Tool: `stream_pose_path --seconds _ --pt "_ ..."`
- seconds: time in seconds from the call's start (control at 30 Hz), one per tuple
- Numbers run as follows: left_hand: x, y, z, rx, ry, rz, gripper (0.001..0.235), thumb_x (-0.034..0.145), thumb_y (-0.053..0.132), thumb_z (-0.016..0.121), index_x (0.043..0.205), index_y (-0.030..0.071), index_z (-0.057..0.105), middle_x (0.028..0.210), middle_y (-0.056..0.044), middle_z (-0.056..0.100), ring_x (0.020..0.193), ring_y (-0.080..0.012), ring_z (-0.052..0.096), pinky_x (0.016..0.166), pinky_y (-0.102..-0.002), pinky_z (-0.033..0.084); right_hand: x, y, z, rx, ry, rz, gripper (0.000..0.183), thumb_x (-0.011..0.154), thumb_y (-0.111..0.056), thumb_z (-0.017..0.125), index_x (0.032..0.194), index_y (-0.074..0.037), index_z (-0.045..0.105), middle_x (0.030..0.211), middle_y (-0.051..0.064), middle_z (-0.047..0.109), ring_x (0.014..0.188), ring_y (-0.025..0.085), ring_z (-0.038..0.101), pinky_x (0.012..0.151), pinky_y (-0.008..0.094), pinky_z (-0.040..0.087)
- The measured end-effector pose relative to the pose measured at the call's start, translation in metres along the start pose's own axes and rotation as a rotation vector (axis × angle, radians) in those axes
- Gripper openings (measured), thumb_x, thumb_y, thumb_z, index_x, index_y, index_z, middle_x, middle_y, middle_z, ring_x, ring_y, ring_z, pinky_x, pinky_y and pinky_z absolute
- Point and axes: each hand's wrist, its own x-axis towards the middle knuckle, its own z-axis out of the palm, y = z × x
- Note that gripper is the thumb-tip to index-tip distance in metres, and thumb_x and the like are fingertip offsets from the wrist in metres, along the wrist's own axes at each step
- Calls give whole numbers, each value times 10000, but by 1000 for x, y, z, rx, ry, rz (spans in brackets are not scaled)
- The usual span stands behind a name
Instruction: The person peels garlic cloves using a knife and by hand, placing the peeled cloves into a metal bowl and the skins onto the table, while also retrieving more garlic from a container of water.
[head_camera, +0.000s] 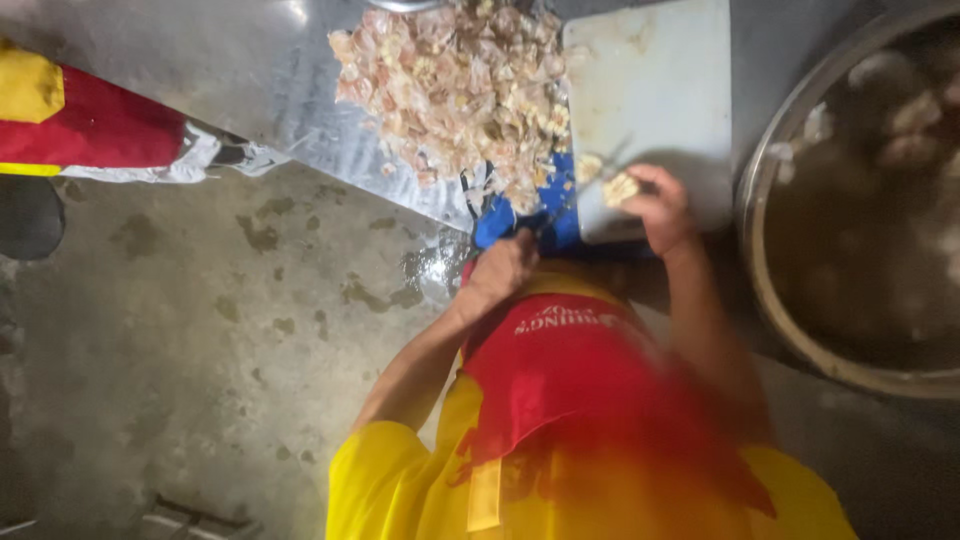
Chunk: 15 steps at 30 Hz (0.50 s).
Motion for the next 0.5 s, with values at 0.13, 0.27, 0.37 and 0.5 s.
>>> stream_pose_path --seconds 0.13,0.27,0.37,0.5 --pt "-5 27 -25 -35 366 66 504 969 93 564 1469 128 508 1049 -268 691 788 -443 691 665 -539 562 -13 -13 0 441 -127 118 502 828 56 627 1328 69 585 1203 161 668 1071 240 665 959 322 553" --pt "-11 77 -60 -117 385 259 740 861 46 572 1576 137 403 1259 -231 674 985 -423 694 897 -495 564 -19 -41 16 450 -188 78 475 870 43 632 1342 50 570 1212 187 679 1069 263 684 966 367 567" --pt "-18 115 -73 -219 417 408 710 851 87 644 1531 106 442 1393 -252 633 1123 -416 690 1014 -461 560 -22 -56 29 426 -95 150 372 949 57 641 1308 26 547 1222 165 646 1051 270 684 832 415 589" --pt "-23 139 -91 -371 191 311 744 840 219 772 1507 98 466 1320 -256 633 1081 -400 709 945 -434 589 -36 -80 41 306 -204 59 373 980 52 624 1350 38 586 1208 160 696 1065 246 703 898 382 612"
